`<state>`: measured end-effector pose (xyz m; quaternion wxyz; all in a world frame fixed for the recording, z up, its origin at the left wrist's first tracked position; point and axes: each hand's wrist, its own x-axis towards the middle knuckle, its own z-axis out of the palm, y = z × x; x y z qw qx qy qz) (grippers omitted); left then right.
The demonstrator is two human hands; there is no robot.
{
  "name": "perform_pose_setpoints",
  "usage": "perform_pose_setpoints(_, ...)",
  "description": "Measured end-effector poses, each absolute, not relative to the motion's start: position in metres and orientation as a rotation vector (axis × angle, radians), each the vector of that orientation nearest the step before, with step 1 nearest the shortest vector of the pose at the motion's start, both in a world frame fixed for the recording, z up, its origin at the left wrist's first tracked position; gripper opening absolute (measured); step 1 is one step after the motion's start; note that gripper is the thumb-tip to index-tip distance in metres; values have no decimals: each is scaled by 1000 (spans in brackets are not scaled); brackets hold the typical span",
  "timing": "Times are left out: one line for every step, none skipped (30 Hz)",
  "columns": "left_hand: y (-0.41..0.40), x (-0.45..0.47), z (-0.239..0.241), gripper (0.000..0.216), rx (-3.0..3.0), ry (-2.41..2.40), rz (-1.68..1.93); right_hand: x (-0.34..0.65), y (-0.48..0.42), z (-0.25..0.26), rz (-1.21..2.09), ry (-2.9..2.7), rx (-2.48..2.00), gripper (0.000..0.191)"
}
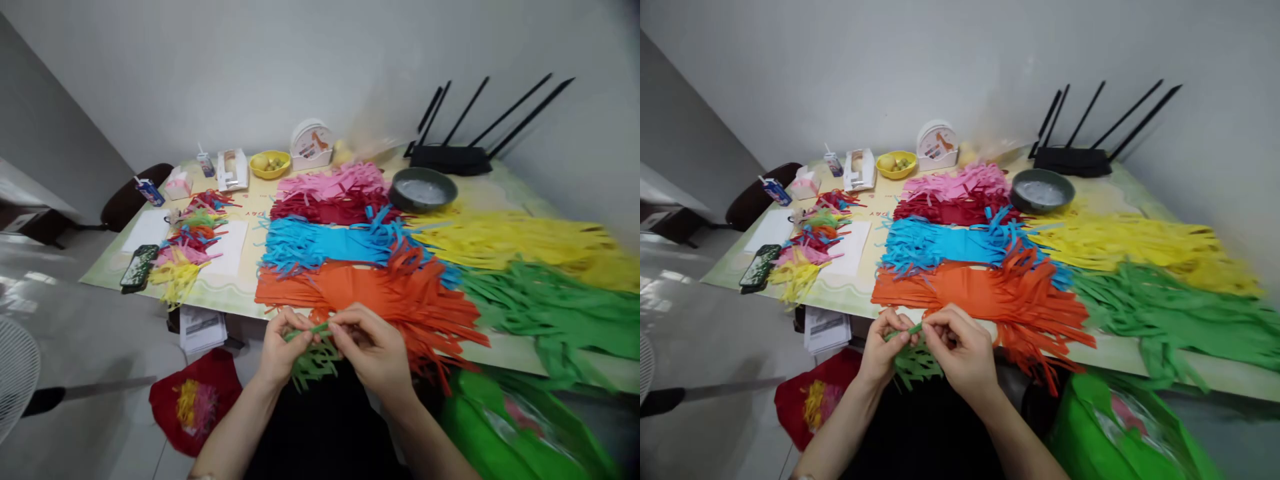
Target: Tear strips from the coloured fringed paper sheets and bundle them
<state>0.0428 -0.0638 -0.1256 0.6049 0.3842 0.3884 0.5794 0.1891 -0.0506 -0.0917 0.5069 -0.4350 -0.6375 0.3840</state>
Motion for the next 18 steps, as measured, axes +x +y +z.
perform_pose_setpoints(-66,42,-127,39,864,896,1358,185,-52,-94,939,-1514,-1041,17)
perform_pose_setpoints(-69,38,-128,39,853,898,1357,181,-54,-96,963,-1496,-1031,17)
perform_pose_setpoints(-73,30,-128,39,855,916,1335,176,-56,-98,1001,-1484,-1017,16)
perform_pose_setpoints(-76,17,-127,38,873,961,1303,173,-58,-101,1055,-1472,-996,13)
perform_pose_setpoints(-80,-1,-123,35,909,1051,1280,170,-59,-103,1120,-1451,-969,9)
perform_pose_setpoints(-85,-25,-117,33,957,1184,1271,169,-61,-106,1189,-1425,-937,10)
perform_pose_setpoints(-88,-53,-108,28,1025,1391,1308,168,-62,-109,1254,-1397,-907,17)
perform_pose_setpoints(-91,-84,-98,24,1107,1677,1408,168,-62,-112,1303,-1370,-883,25)
perform_pose_setpoints(-92,-115,-86,25,1200,1972,1520,168,-63,-115,1334,-1351,-868,29)
perform_pose_setpoints(-90,-145,-76,28,1300,2235,1557,169,-63,-118,1345,-1341,-866,30)
perform_pose_setpoints(-85,-172,-67,28,1413,2456,1480,171,-63,-121,1341,-1334,-875,28)
perform_pose_setpoints(-76,-193,-63,26,1515,2627,1393,173,-64,-124,1325,-1326,-896,25)
perform_pose_setpoints(-64,-208,-62,24,1637,2711,1295,176,-66,-127,1297,-1315,-929,23)
perform_pose_setpoints(-51,-217,-67,24,1791,2685,1161,181,-68,-130,1255,-1300,-975,22)
perform_pose_setpoints(-36,-221,-75,24,1931,2598,991,190,-72,-134,1199,-1286,-1034,22)
perform_pose_setpoints(-22,-220,-87,24,2017,2516,821,202,-76,-139,1119,-1266,-1110,22)
perform_pose_setpoints(-9,-216,-99,23,2056,2458,690,219,-81,-145,1039,-1264,-1180,22)
perform_pose_setpoints(2,-211,-112,22,2078,2410,623,241,-85,-152,952,-1260,-1253,22)
